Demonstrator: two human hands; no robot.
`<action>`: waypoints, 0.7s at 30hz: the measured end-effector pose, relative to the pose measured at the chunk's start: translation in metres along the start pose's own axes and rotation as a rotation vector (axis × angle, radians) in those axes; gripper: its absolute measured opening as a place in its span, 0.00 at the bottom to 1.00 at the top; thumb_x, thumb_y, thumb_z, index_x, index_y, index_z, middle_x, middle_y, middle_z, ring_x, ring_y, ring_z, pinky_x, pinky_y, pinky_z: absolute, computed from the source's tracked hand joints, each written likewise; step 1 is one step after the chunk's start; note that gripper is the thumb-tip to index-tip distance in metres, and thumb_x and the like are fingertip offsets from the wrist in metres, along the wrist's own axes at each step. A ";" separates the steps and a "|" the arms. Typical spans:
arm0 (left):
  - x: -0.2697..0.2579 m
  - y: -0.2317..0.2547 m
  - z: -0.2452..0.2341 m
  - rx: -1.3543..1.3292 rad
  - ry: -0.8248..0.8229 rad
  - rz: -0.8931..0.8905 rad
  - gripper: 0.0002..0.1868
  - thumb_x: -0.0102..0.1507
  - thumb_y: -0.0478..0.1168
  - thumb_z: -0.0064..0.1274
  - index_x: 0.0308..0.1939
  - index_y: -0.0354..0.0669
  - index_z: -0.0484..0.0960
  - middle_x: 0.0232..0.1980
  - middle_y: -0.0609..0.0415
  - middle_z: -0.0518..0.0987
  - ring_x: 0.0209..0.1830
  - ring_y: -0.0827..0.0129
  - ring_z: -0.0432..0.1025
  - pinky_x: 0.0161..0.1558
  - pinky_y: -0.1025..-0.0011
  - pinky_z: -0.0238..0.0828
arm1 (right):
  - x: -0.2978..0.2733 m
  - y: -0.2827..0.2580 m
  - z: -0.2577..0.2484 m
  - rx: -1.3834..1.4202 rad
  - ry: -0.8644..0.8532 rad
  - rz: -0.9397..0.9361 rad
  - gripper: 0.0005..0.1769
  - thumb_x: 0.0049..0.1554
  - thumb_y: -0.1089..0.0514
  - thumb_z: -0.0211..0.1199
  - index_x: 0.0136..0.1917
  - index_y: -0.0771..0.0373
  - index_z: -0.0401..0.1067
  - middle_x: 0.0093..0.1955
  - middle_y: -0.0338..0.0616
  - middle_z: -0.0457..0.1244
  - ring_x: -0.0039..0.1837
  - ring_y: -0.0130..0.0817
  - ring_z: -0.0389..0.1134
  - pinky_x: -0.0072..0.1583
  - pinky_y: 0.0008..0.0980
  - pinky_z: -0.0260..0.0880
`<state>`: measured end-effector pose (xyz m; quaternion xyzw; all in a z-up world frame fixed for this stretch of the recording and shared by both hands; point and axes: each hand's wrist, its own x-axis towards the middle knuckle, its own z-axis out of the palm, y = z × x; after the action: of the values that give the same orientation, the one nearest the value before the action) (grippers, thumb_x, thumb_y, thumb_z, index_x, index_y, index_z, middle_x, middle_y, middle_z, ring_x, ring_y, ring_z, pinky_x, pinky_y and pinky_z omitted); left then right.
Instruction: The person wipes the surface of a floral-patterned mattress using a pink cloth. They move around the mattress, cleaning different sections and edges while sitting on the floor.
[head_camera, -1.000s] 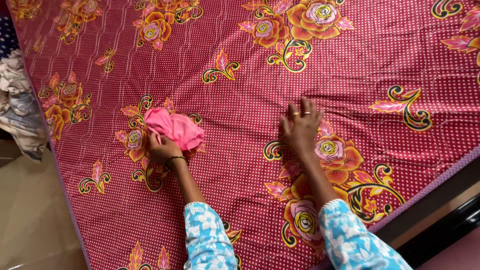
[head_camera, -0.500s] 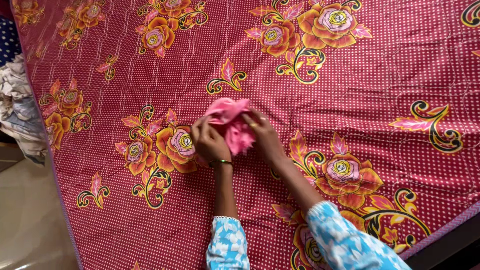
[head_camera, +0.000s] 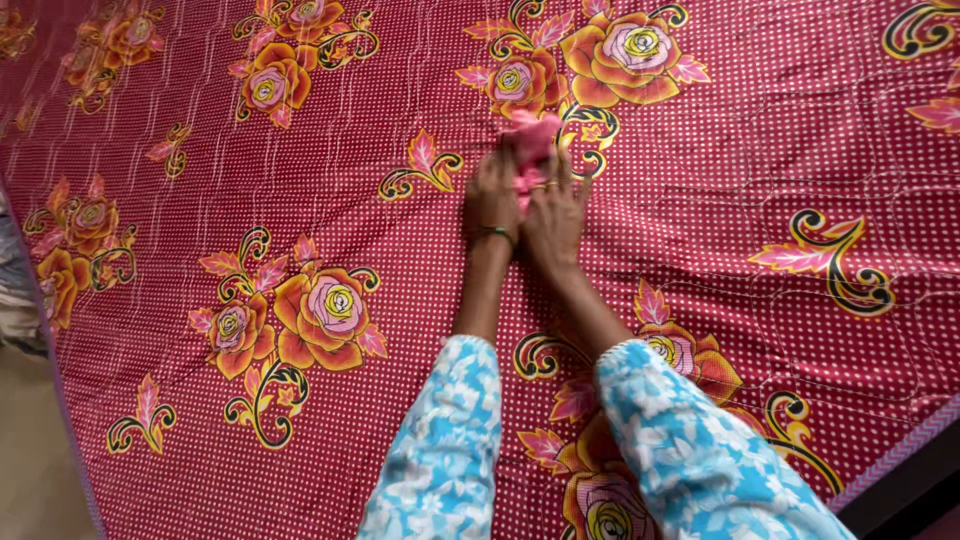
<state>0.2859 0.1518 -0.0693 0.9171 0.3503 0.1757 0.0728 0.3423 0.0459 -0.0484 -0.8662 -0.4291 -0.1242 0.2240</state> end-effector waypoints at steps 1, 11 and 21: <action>0.010 0.031 0.015 -0.122 0.063 0.213 0.40 0.66 0.33 0.52 0.81 0.40 0.55 0.65 0.43 0.75 0.63 0.49 0.72 0.64 0.58 0.70 | -0.004 0.030 -0.009 -0.084 -0.089 0.092 0.28 0.65 0.44 0.49 0.72 0.58 0.69 0.85 0.53 0.49 0.87 0.45 0.38 0.80 0.65 0.24; -0.038 0.058 -0.050 -0.376 0.257 -0.035 0.22 0.69 0.36 0.49 0.68 0.54 0.74 0.63 0.46 0.78 0.56 0.57 0.78 0.53 0.62 0.79 | -0.015 -0.005 -0.071 0.561 0.090 -0.041 0.28 0.60 0.66 0.53 0.73 0.73 0.66 0.76 0.67 0.55 0.73 0.61 0.56 0.72 0.47 0.59; -0.118 -0.155 -0.072 -0.300 0.467 -0.486 0.26 0.75 0.44 0.33 0.74 0.33 0.63 0.78 0.35 0.63 0.77 0.45 0.59 0.76 0.58 0.52 | -0.029 -0.171 0.013 0.257 -0.325 -0.761 0.29 0.60 0.55 0.50 0.73 0.67 0.61 0.83 0.57 0.44 0.84 0.49 0.44 0.80 0.43 0.40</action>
<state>0.0813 0.1886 -0.0741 0.7215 0.5354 0.4075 0.1639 0.1880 0.1234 -0.0236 -0.6196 -0.7596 -0.0057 0.1977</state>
